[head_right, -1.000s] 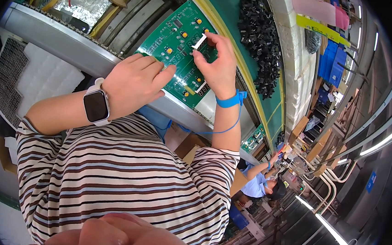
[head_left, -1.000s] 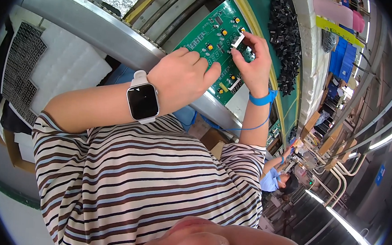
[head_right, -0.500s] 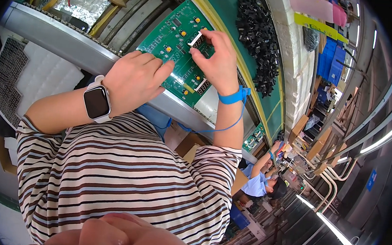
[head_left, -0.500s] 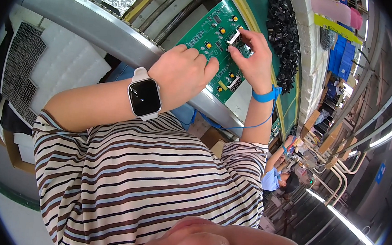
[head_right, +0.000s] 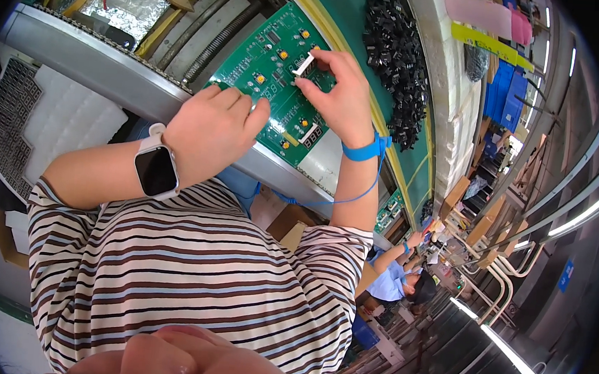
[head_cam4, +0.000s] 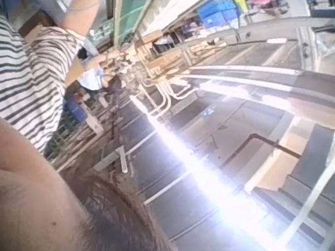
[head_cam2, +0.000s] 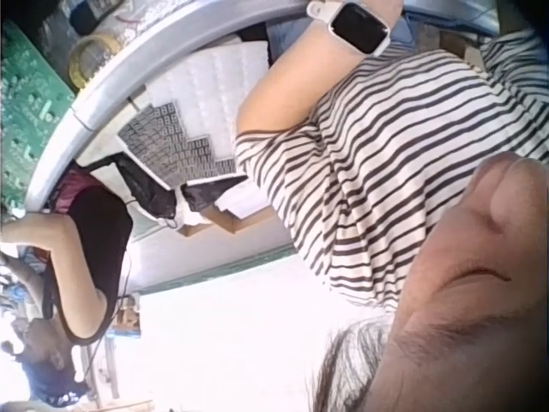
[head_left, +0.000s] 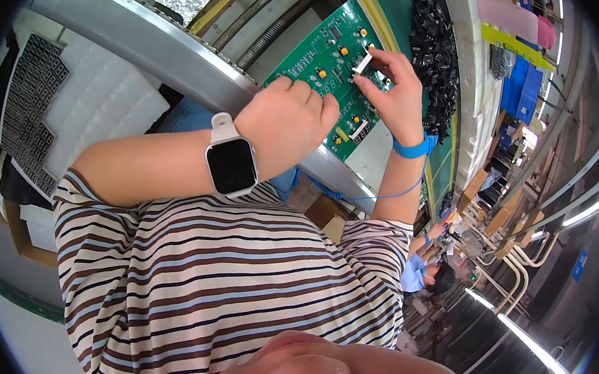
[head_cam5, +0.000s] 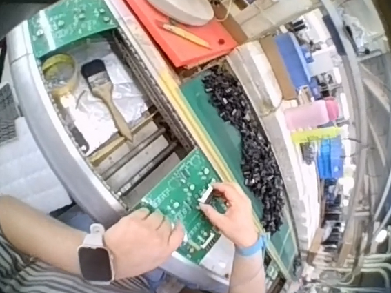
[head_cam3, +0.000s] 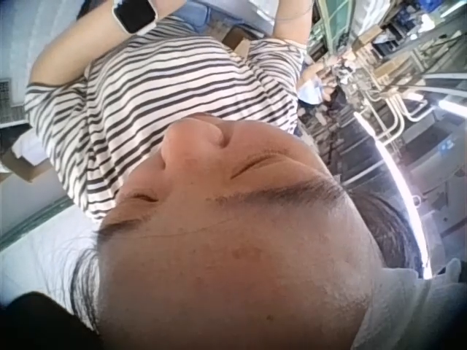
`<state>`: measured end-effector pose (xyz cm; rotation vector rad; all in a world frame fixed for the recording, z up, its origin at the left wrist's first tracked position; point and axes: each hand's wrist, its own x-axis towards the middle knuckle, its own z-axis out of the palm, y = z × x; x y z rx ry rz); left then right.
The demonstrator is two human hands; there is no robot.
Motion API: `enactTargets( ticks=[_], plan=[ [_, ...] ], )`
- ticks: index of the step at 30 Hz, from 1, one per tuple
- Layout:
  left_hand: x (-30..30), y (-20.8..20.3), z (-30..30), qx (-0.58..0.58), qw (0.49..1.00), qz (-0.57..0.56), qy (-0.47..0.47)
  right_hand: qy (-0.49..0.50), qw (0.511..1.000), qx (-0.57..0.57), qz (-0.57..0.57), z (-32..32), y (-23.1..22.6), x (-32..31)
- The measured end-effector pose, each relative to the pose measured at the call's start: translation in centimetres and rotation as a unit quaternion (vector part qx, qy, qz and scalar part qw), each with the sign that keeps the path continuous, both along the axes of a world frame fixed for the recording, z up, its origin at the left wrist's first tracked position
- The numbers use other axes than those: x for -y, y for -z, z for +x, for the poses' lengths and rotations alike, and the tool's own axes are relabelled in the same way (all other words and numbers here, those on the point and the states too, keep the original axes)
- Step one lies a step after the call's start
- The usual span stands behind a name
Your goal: The person places electronic components onto a printed circuit board by hand.
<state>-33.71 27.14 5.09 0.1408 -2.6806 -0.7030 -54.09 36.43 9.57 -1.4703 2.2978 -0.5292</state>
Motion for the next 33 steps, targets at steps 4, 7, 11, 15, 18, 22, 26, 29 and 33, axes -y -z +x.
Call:
enactTargets(
  ticks=[4, 7, 11, 15, 18, 22, 26, 29, 33],
  plan=[
    [-0.1, -0.1, 0.1, -0.009, 1.000, 0.015, -0.009, 0.019, 1.000, 0.013, 0.009, 0.3, 0.1, -0.1],
    [0.2, -0.5, 0.2, 0.009, 1.000, 0.013, -0.001, 0.028, 0.999, 0.018, 0.007, 0.3, 0.1, -0.1],
    [0.4, -0.7, 0.3, 0.029, 0.999, 0.019, 0.014, 0.016, 1.000, 0.004, 0.017, 0.5, -0.4, 0.2],
    [0.4, -0.9, 0.5, 0.037, 0.999, 0.000, 0.019, 0.014, 1.000, 0.000, 0.017, 0.5, -0.3, 0.2],
    [0.3, -1.2, 0.3, 0.044, 0.999, -0.002, 0.020, 0.018, 1.000, -0.006, 0.012, 0.7, -0.3, 0.1],
    [0.4, -1.0, 0.3, 0.042, 0.999, 0.000, 0.027, 0.010, 0.999, -0.031, 0.008, 0.9, -0.2, 0.2],
    [0.3, -1.0, 0.2, 0.045, 0.999, -0.008, 0.026, 0.005, 0.999, -0.042, 0.018, 1.0, -0.5, 0.6],
    [0.3, -1.2, 0.1, 0.050, 0.998, -0.006, 0.025, -0.001, 0.998, -0.062, 0.025, 1.5, -0.7, 0.8],
    [0.3, -1.2, -0.1, 0.048, 0.999, -0.011, 0.020, 0.006, 0.997, -0.064, 0.030, 1.6, -0.8, 0.7]
  ],
)
